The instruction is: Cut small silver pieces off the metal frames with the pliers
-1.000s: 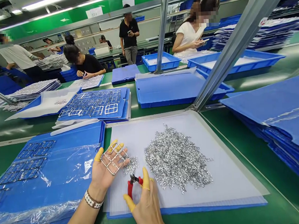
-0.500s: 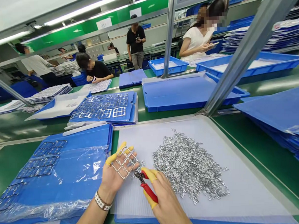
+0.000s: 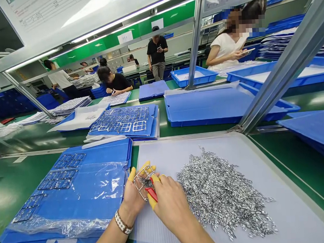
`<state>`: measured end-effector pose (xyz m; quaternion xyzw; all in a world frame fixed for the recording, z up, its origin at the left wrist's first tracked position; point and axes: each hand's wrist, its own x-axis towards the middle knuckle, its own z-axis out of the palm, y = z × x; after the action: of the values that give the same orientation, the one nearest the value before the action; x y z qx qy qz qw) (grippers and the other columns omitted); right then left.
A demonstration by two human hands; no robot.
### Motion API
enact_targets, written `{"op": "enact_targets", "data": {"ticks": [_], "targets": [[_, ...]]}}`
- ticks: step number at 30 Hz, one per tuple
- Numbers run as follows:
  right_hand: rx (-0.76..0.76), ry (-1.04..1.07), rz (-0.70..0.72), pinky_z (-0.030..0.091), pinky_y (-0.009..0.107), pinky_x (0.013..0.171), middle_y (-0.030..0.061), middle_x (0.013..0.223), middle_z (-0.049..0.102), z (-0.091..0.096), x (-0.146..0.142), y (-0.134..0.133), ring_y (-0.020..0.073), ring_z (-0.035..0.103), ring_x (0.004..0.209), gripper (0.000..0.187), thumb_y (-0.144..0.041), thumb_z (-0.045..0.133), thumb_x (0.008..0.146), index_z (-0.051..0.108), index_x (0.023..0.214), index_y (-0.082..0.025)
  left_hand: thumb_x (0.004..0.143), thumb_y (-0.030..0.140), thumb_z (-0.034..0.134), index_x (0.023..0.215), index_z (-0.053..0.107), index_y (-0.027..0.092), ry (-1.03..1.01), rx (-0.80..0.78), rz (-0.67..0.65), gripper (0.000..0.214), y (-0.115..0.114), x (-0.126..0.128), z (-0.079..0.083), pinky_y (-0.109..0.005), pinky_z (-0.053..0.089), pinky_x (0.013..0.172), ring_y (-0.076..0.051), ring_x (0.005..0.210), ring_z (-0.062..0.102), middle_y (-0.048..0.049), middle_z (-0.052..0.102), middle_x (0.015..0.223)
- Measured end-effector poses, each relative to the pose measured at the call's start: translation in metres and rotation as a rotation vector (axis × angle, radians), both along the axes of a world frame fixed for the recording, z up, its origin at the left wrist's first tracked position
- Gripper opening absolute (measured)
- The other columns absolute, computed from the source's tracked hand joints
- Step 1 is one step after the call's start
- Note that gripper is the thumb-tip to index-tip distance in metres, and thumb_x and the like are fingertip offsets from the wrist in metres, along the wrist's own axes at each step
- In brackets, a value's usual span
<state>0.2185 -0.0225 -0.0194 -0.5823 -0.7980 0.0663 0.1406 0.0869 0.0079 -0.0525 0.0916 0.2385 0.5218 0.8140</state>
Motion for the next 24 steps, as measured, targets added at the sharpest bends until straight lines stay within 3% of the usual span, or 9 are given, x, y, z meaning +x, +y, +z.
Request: {"op": "enact_targets", "data": {"ticks": [9, 21, 24], "targets": [[-0.089, 0.043, 0.022, 0.047, 0.040, 0.080, 0.0113, 0.108, 0.064, 0.004, 0.002, 0.002, 0.0257, 0.061, 0.093, 0.040, -0.026, 0.052, 0.080, 0.056, 0.120, -0.018, 0.087, 0.052, 0.045, 0.116, 0.063, 0.014, 0.041, -0.001, 0.016, 0.051, 0.001, 0.000, -0.005, -0.043, 0.040, 0.097, -0.026, 0.096, 0.063, -0.0128, 0.067, 0.109], [-0.148, 0.005, 0.064, 0.044, 0.030, 0.065, 0.0078, 0.091, 0.066, 0.018, 0.004, 0.007, 0.0219, 0.063, 0.078, 0.022, -0.029, 0.054, 0.080, 0.061, 0.098, -0.020, 0.088, 0.047, 0.048, 0.125, 0.059, 0.019, 0.289, 0.060, 0.093, 0.047, -0.002, 0.000, -0.004, -0.038, 0.041, 0.096, -0.026, 0.107, 0.059, -0.0108, 0.064, 0.119], [-0.119, -0.018, 0.053, 0.044, 0.031, 0.065, 0.0086, 0.091, 0.066, 0.019, 0.004, 0.005, 0.0224, 0.063, 0.078, 0.026, -0.027, 0.053, 0.081, 0.061, 0.104, -0.019, 0.088, 0.044, 0.050, 0.126, 0.058, 0.019, 0.314, 0.095, 0.090, 0.046, -0.003, -0.001, -0.004, -0.037, 0.040, 0.097, -0.025, 0.109, 0.058, -0.0104, 0.063, 0.121]]}}
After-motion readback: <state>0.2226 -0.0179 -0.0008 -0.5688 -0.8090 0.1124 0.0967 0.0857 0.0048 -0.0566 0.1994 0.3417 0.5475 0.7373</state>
